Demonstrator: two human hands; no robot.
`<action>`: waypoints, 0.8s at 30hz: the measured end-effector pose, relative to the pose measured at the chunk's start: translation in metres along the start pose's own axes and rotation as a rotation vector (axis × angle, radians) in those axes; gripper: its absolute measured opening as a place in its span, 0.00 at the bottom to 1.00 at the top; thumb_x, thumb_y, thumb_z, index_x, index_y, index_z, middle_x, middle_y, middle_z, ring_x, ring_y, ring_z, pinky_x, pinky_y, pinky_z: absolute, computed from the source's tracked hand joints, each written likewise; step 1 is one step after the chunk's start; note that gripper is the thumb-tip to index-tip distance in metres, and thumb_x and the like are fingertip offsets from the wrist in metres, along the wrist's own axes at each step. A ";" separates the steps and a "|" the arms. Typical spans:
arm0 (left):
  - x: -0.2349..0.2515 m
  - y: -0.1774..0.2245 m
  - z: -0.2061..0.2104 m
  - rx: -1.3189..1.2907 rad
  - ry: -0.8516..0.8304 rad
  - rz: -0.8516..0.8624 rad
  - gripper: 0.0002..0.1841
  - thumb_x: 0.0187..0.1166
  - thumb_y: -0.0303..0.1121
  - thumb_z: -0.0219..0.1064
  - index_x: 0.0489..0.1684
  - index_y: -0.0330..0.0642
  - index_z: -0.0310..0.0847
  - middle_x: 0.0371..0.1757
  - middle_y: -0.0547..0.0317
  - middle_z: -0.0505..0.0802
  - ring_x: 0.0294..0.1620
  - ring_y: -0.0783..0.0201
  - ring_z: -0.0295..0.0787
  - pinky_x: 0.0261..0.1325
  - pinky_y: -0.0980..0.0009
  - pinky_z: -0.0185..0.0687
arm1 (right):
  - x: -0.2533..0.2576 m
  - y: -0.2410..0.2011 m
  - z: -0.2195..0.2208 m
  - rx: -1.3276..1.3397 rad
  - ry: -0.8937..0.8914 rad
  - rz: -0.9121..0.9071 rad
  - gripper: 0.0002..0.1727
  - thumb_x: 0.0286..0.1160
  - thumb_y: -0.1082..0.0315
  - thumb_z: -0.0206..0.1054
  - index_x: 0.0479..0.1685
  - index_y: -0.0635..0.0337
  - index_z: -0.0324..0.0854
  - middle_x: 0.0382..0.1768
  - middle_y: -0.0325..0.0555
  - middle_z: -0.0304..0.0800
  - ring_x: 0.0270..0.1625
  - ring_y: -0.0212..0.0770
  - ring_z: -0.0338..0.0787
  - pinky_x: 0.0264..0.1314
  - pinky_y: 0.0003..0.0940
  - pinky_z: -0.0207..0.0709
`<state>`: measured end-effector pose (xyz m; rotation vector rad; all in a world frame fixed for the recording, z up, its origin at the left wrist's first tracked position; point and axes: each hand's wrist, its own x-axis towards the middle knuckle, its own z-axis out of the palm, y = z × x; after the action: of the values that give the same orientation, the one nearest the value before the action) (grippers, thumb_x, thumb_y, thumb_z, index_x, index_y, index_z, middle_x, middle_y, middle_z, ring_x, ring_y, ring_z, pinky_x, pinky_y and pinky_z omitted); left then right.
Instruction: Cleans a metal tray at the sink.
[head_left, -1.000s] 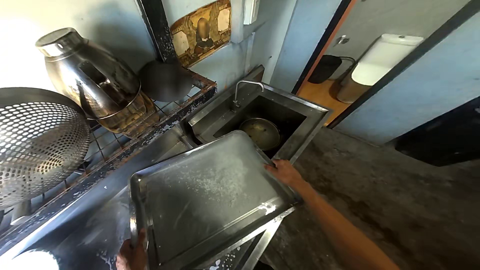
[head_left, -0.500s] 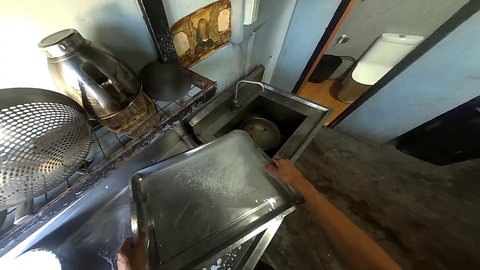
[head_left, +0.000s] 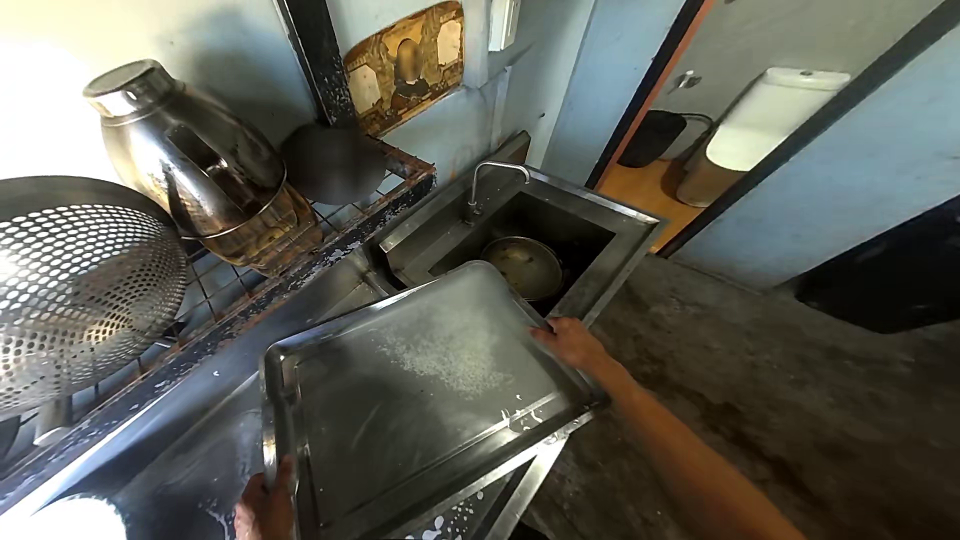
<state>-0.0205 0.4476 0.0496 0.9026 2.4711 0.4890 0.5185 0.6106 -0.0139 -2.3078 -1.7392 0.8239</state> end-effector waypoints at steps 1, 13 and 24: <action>0.000 0.000 -0.001 -0.002 0.000 0.006 0.27 0.83 0.51 0.68 0.46 0.28 0.86 0.42 0.32 0.91 0.49 0.37 0.89 0.58 0.38 0.79 | 0.000 -0.001 0.000 0.004 -0.001 0.003 0.30 0.80 0.38 0.65 0.38 0.62 0.86 0.36 0.57 0.89 0.45 0.58 0.92 0.49 0.62 0.84; 0.000 0.005 -0.005 -0.009 -0.003 0.006 0.26 0.83 0.50 0.68 0.44 0.28 0.86 0.41 0.33 0.91 0.47 0.39 0.88 0.56 0.39 0.79 | 0.000 0.001 -0.001 0.018 -0.015 -0.006 0.30 0.81 0.39 0.65 0.37 0.62 0.85 0.34 0.56 0.89 0.43 0.57 0.91 0.46 0.61 0.84; 0.002 0.004 -0.008 0.020 -0.012 0.016 0.27 0.84 0.51 0.68 0.47 0.27 0.86 0.44 0.32 0.91 0.50 0.37 0.89 0.58 0.38 0.79 | 0.002 0.004 0.000 0.040 -0.022 0.001 0.30 0.80 0.39 0.66 0.37 0.62 0.86 0.34 0.57 0.88 0.42 0.59 0.91 0.46 0.63 0.83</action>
<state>-0.0239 0.4512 0.0574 0.9308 2.4637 0.4637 0.5225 0.6112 -0.0159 -2.2830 -1.7144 0.8790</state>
